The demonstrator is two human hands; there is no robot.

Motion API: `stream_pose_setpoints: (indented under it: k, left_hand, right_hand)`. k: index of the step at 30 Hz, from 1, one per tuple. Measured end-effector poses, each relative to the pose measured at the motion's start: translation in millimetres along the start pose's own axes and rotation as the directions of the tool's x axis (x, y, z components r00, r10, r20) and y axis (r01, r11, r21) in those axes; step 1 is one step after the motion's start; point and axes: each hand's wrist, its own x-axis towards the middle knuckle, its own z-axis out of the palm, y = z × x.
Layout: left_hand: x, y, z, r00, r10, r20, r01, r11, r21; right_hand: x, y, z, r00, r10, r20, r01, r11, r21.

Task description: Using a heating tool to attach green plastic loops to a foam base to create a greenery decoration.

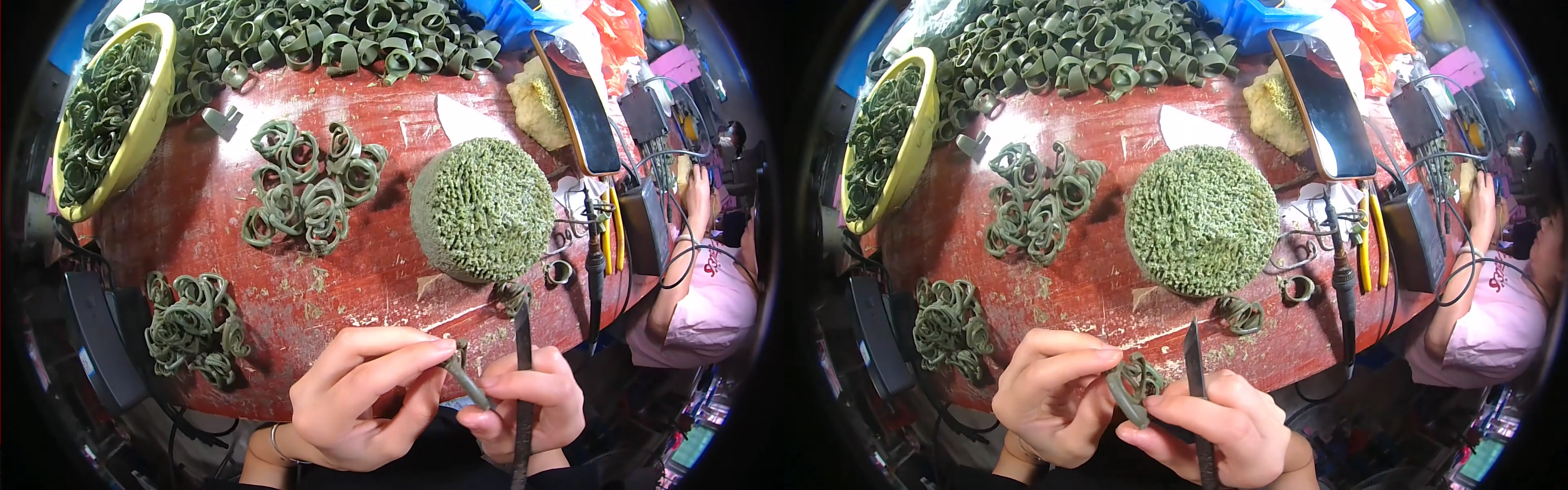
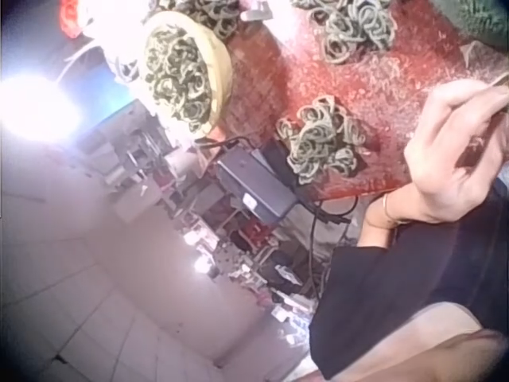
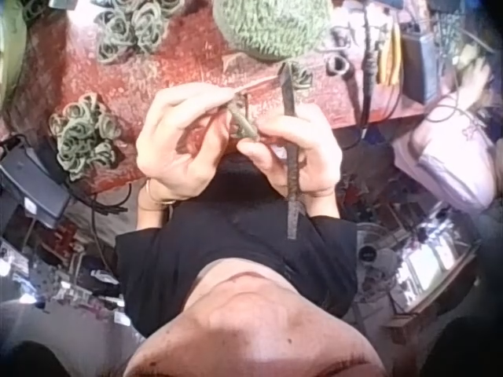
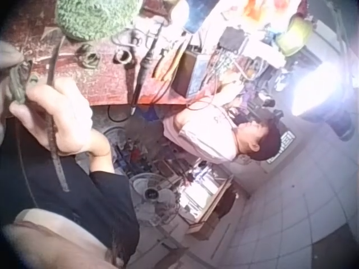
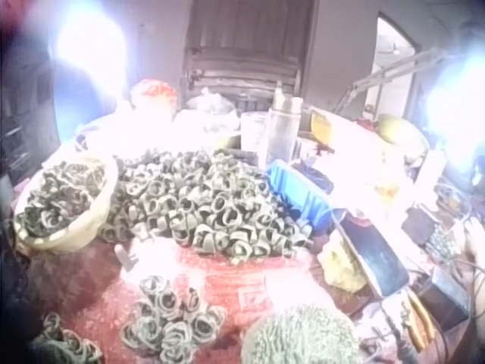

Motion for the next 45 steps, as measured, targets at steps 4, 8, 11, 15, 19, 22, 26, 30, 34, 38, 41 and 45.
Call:
stream_pose_setpoints:
  k: [4, 8, 11, 15, 19, 22, 26, 30, 34, 38, 41, 45]
  left_hand:
    - [-0.8, 1.5, -0.5, 0.995, -0.09, 0.032, 0.094, 0.988, -0.126]
    - [-0.5, 1.2, -3.9, 0.992, -0.108, 0.058, 0.115, 0.983, -0.141]
    - [5.1, -5.4, -3.9, 0.996, -0.002, 0.092, 0.012, 0.994, -0.108]
    - [1.9, -6.7, -5.9, 0.996, -0.014, 0.091, 0.027, 0.99, -0.14]
    - [2.7, -3.5, -5.9, 0.991, -0.039, 0.126, 0.052, 0.994, -0.097]
    - [3.8, -0.7, -7.4, 0.99, -0.046, 0.132, 0.059, 0.993, -0.1]
    - [3.2, -2.3, -7.5, 0.991, 0.005, 0.137, 0.014, 0.991, -0.136]
    - [1.8, -2.6, -10.4, 0.99, -0.008, 0.139, 0.027, 0.991, -0.132]
    - [0.9, 0.3, -8.9, 0.99, -0.029, 0.141, 0.047, 0.991, -0.124]
    - [-3.0, -0.6, -0.2, 0.988, -0.111, 0.105, 0.135, 0.955, -0.263]
    - [-3.6, -2.1, -1.4, 0.989, -0.113, 0.095, 0.129, 0.975, -0.18]
    - [-4.9, -2.9, 1.7, 0.986, -0.136, 0.095, 0.153, 0.965, -0.212]
  right_hand:
    - [2.3, -0.9, 1.4, 0.996, 0.045, -0.08, -0.038, 0.996, 0.086]
    - [4.0, 3.9, 3.3, 0.996, 0.028, -0.082, -0.02, 0.995, 0.095]
    - [6.2, 6.5, 1.4, 0.997, 0.033, -0.067, -0.025, 0.992, 0.12]
    - [11.7, 6.4, -10.6, 0.999, 0.017, 0.045, -0.024, 0.989, 0.146]
    - [14.9, 6.8, -13.8, 0.999, -0.031, 0.036, 0.027, 0.994, 0.104]
    - [14.3, 9.9, -16.1, 0.997, -0.068, 0.044, 0.064, 0.995, 0.075]
    - [2.7, 6.4, -11.3, 0.988, 0.002, -0.153, 0.013, 0.995, 0.095]
    - [-8.3, -4.7, -6.6, 0.94, 0.296, -0.172, -0.259, 0.944, 0.206]
    - [-14.5, -13.2, -20.1, 0.873, 0.486, -0.042, -0.46, 0.85, 0.257]
    - [-14.3, -20.7, -17.2, 0.828, 0.557, -0.065, -0.477, 0.761, 0.441]
    - [-20.2, 7.4, -18.5, 0.932, 0.361, -0.027, -0.318, 0.852, 0.416]
    - [-20.5, 14.4, -18.6, 0.969, 0.248, -0.015, -0.223, 0.896, 0.384]
